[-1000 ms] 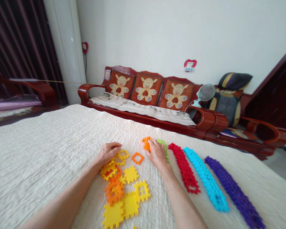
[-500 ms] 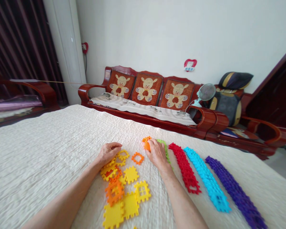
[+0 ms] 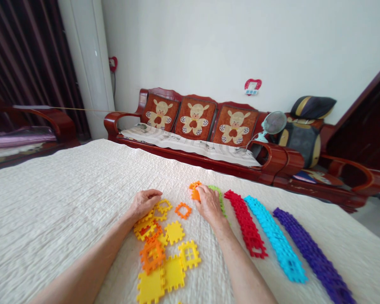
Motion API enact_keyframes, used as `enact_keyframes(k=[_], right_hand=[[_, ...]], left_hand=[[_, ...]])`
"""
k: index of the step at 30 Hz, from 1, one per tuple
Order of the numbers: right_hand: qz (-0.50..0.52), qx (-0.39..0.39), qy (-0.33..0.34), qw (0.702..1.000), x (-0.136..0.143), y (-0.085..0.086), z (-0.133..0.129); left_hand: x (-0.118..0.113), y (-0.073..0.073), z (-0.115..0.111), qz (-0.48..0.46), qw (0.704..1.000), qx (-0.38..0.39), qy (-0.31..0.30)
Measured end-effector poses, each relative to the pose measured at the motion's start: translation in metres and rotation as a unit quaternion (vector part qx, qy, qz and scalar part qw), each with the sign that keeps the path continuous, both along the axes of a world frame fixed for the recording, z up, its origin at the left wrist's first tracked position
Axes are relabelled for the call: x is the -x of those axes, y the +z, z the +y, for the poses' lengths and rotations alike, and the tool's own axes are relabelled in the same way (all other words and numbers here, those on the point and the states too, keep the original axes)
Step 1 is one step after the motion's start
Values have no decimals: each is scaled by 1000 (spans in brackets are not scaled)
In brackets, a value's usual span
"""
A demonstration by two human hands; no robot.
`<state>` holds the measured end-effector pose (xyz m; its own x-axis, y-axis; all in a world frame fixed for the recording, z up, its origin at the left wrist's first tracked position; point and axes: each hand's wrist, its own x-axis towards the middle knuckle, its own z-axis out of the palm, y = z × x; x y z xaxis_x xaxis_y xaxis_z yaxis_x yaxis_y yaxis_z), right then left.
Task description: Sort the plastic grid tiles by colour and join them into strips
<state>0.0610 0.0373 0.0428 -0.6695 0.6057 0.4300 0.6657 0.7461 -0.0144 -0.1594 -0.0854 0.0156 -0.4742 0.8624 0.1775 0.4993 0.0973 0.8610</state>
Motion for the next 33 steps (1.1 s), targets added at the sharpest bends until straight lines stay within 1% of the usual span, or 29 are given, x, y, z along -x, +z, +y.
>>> enact_keyframes(k=[10,14,16,18,19,21,23,25,28,30,33], right_hand=[[13,13,21,1000,-3,-9,13],[32,19,28,999,-5,-2,14],[54,41,28,997,-6,4,12],[65,90,30,993,-5,10,8],[60,123,42,990,-3,12,5],[37,189,85,978,1,15,-4],[12,227,134,964,7,14,-15],[-7,230,167,959,13,13,-26],[-24,208,187,960,18,10,-38],[-33,200,175,964,19,10,-41],[-47,199,129,970,15,11,-40]], left_hand=[[0,-1,0,-2,1000,1,0],[1,-1,0,-7,1000,-3,-2],[0,-1,0,-6,1000,-3,-5],[0,-1,0,-3,1000,-4,-6],[0,-1,0,-1,1000,-5,-5],[1,-1,0,2,1000,-8,-4],[1,-1,0,6,1000,-10,-4],[1,-1,1,11,1000,-9,-2],[1,-1,1,17,1000,-4,4],[0,0,0,15,1000,1,4],[1,-1,0,7,1000,1,-2]])
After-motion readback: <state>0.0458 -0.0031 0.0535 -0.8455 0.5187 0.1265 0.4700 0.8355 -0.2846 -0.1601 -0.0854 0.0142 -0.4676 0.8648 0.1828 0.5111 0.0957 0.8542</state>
